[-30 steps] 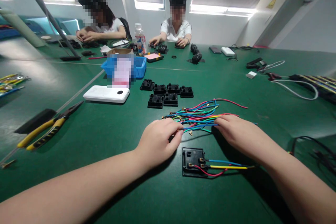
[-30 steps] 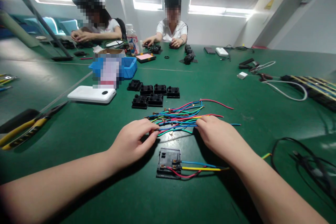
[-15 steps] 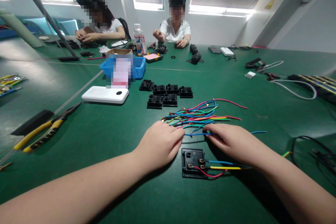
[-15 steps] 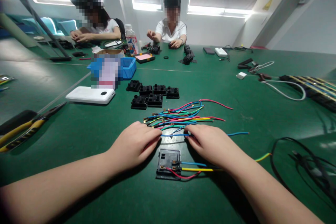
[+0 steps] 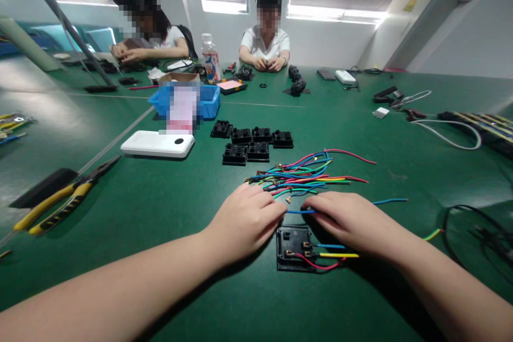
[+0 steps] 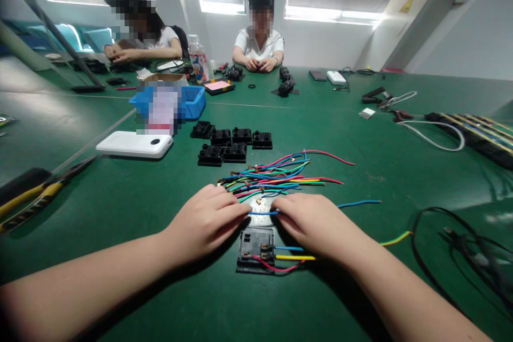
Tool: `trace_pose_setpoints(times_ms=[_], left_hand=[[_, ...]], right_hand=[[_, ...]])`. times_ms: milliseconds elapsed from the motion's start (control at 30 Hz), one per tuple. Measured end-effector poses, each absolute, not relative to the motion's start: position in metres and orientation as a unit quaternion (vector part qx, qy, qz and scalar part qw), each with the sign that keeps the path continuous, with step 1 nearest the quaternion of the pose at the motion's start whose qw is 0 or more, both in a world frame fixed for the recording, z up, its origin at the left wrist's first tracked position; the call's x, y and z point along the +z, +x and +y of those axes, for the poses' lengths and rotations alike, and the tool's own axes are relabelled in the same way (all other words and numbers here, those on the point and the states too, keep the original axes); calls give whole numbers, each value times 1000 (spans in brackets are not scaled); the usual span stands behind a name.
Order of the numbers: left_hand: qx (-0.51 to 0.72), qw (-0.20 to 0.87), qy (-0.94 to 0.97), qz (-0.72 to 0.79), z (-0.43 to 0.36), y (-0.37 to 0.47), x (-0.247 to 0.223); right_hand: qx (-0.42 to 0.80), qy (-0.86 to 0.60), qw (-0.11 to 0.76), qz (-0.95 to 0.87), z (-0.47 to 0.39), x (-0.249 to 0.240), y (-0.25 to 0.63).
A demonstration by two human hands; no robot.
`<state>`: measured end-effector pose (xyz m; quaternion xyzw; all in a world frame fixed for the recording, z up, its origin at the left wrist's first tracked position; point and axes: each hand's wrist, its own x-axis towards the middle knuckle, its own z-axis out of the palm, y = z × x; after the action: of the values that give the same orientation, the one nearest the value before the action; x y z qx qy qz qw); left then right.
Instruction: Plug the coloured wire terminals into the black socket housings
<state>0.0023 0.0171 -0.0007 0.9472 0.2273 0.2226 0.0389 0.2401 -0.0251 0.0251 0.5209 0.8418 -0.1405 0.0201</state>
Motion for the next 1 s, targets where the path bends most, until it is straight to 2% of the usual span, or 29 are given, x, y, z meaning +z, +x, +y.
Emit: trace_pose_setpoints(times_ms=[267, 433, 667, 1000], left_hand=[[268, 87, 937, 206, 15, 2, 2], [277, 115, 930, 215, 15, 2, 3], [278, 97, 934, 204, 11, 3, 2], [227, 112, 954, 164, 11, 2, 3]], right_hand=[[-255, 464, -71, 845, -30, 26, 233], [-244, 468, -71, 846, -29, 26, 237], [-255, 465, -165, 832, -43, 28, 217], [-189, 542, -216, 790, -43, 28, 221]])
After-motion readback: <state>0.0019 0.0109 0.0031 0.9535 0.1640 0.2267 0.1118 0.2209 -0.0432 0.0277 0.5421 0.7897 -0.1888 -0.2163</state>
